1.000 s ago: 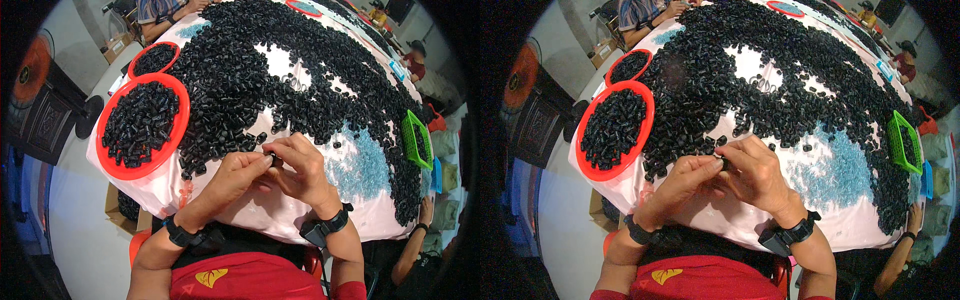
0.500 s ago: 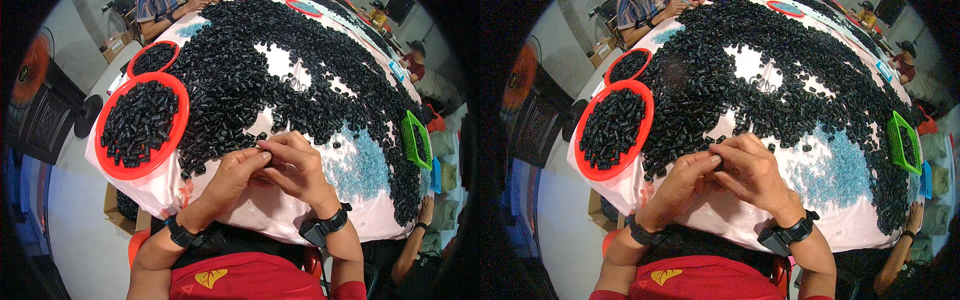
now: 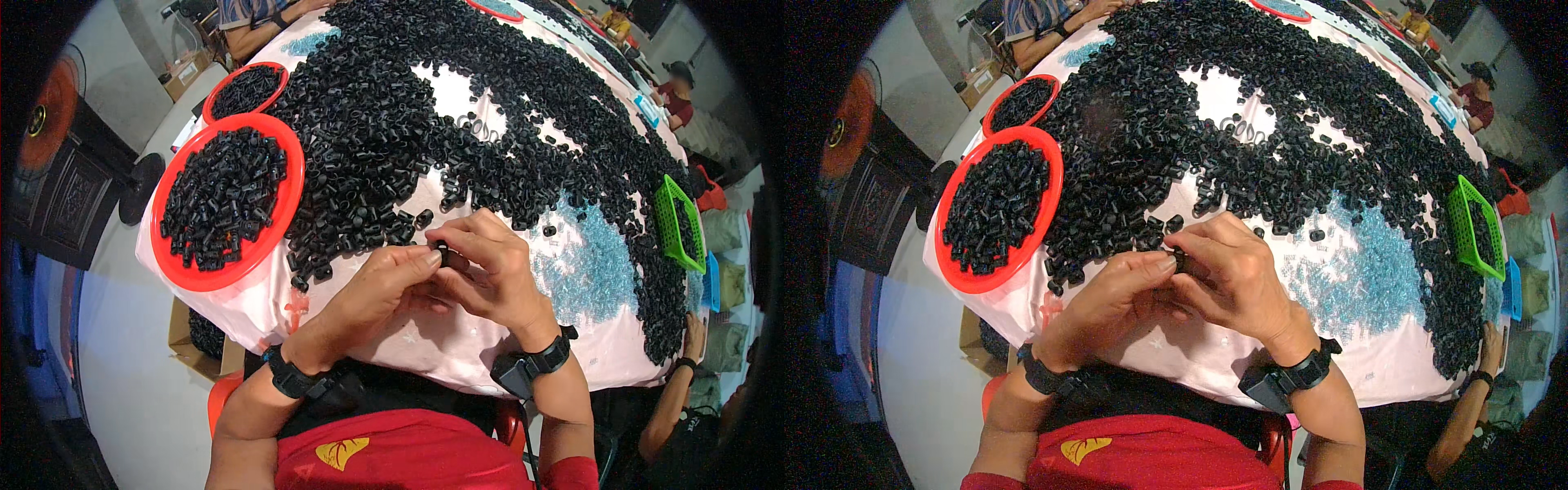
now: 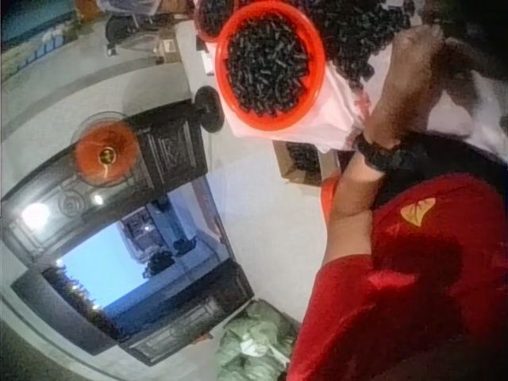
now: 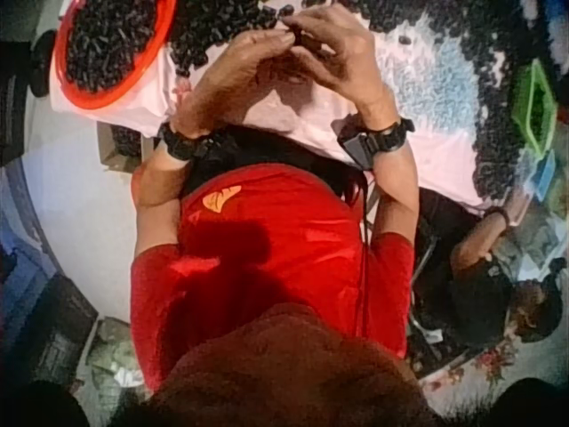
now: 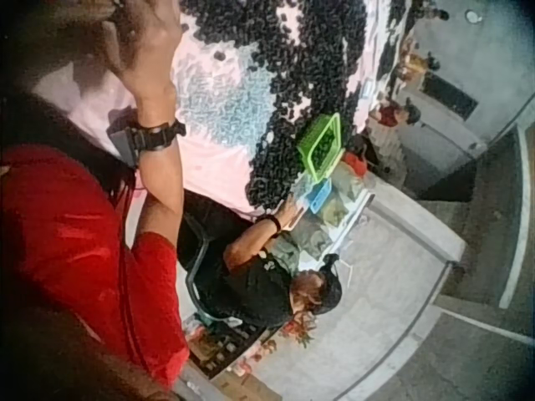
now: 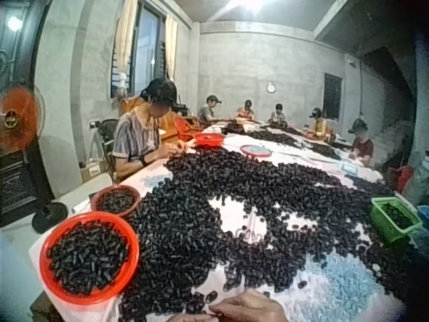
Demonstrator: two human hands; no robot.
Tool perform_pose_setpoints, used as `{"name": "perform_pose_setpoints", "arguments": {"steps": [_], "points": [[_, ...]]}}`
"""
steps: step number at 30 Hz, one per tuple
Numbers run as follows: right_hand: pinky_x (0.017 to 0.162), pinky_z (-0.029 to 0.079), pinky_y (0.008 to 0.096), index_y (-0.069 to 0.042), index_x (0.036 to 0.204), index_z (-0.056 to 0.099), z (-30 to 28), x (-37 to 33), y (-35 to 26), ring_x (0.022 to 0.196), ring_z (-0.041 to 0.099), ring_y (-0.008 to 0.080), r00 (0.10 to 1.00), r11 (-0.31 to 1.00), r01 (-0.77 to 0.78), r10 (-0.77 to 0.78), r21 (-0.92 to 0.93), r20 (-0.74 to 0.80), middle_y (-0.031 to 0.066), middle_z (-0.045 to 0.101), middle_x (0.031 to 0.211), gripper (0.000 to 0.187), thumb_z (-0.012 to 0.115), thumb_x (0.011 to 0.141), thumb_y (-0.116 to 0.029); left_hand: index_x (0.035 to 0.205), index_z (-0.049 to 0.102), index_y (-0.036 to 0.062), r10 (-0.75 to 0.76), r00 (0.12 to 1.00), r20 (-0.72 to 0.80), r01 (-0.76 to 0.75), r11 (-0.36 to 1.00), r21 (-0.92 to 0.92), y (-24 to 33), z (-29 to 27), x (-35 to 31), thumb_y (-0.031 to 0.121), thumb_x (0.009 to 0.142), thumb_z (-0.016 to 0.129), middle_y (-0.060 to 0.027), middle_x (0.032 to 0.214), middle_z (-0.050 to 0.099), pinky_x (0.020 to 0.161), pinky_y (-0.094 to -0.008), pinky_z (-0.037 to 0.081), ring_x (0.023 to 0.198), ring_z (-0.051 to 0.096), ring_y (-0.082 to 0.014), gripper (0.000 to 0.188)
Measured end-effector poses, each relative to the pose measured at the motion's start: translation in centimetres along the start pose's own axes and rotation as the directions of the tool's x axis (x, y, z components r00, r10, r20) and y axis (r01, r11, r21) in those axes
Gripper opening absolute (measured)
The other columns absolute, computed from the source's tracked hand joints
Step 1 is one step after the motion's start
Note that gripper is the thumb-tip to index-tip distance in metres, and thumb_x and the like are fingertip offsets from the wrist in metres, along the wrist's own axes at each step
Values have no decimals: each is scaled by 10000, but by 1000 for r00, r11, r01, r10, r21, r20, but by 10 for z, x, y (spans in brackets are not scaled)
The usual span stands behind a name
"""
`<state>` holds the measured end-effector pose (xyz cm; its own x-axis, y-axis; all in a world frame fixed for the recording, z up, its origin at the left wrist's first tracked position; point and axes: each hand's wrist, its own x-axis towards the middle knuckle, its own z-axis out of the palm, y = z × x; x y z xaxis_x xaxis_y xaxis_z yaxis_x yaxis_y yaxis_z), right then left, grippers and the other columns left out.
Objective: Sorting and inspecting small black shoe components at a production table.
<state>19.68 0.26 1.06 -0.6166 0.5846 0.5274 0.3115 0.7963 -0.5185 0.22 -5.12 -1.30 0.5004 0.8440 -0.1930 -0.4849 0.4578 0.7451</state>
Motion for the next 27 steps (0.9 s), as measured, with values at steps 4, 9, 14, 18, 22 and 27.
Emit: {"name": "perform_pose_setpoints", "arguments": {"steps": [4,9,14,18,22,27], "points": [[711,516,370,1,1103,707,1,0,-1,815,625,294,1000,1000,2,-2,-24,-1,149,688,977,397,813,725,-63,1177,655,6,15,999,40,-14,1000,-26,-6,-3,3,320,1085,485,-92,1093,723,857,-297,556,978,693,-150,369],[646,488,339,-18,1099,721,0,-2,0,752,600,249,999,1000,21,-22,-20,-27,131,694,944,411,835,705,-50,1187,651,3,40,998,54,-42,998,36,-9,-5,4,339,1085,488,-99,1104,723,847,-288,560,977,697,-149,387],[744,541,396,11,1097,689,5,-2,4,874,643,328,1000,1000,12,-13,-16,-25,152,672,997,411,796,701,-25,1201,651,11,93,996,-4,-93,995,-33,-12,-1,5,307,1082,510,-64,1049,722,852,-269,548,978,680,-119,349],[766,538,391,12,1128,686,3,1,-2,887,641,321,1000,999,-15,16,32,-10,152,670,1010,391,777,751,-41,1203,654,13,101,993,-64,-103,994,-28,-5,2,4,275,1079,520,-41,1023,719,849,-261,539,969,667,-99,319],[811,529,376,10,1141,702,-5,2,-2,913,643,305,997,988,-74,70,136,31,155,671,1020,285,701,859,-38,1221,657,23,101,995,-11,-98,982,161,6,-4,0,242,1077,522,-18,1016,716,779,-228,537,890,658,-65,295],[759,526,323,-26,1109,736,-4,0,-2,898,641,230,987,950,-158,162,268,7,124,676,1006,213,670,907,-21,1233,665,33,97,994,-48,-81,959,273,13,-1,-2,211,1065,546,-2,996,711,707,-198,525,827,649,-40,272]]}}
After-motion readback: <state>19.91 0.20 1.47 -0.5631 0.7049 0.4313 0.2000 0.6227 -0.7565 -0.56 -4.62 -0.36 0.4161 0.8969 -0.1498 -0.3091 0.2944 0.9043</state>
